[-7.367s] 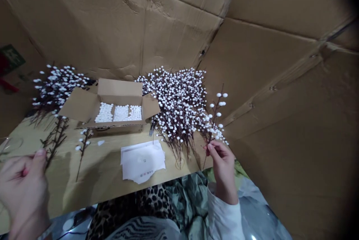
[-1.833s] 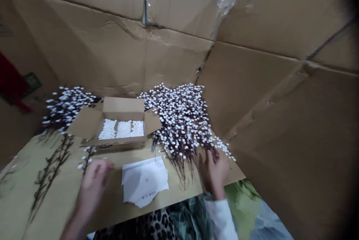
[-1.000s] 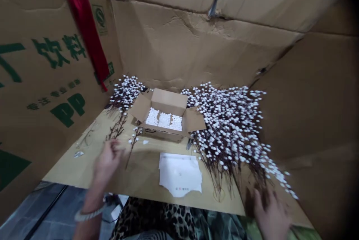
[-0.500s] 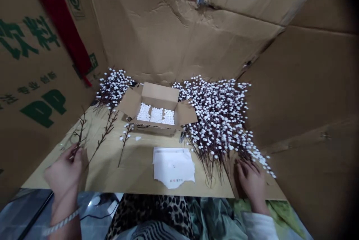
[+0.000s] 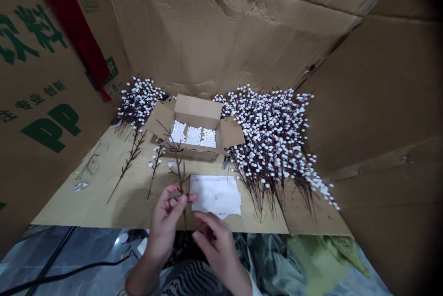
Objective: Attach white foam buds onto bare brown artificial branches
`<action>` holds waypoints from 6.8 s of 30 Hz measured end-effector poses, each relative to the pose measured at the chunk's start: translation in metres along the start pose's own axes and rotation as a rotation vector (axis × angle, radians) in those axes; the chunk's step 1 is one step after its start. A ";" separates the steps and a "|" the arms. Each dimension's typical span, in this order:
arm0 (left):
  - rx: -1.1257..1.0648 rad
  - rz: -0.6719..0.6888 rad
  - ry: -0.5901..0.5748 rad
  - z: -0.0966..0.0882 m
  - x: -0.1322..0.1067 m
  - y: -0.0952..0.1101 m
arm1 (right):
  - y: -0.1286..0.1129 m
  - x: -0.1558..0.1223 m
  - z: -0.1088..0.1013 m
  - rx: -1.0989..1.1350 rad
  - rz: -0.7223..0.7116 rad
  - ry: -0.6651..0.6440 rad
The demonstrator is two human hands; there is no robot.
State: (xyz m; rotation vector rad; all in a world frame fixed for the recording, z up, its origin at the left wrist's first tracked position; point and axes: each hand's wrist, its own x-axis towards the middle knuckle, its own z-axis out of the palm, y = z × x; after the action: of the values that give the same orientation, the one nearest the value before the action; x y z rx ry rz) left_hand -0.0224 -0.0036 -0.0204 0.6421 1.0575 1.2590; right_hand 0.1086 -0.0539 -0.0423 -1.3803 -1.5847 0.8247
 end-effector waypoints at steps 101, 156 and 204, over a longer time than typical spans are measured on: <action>-0.173 -0.139 -0.222 0.043 -0.021 0.007 | -0.021 0.024 -0.057 0.451 -0.033 0.734; -0.107 -0.076 -0.115 0.043 -0.023 0.001 | -0.039 0.033 -0.053 0.410 -0.198 0.730; -0.105 -0.087 -0.071 0.038 -0.019 -0.003 | -0.048 0.060 -0.060 0.805 0.027 0.622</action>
State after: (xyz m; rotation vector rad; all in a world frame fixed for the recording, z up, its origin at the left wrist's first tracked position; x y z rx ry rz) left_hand 0.0141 -0.0171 -0.0018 0.5512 0.9447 1.1990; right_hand 0.1420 -0.0058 0.0359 -0.9203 -0.6338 0.8105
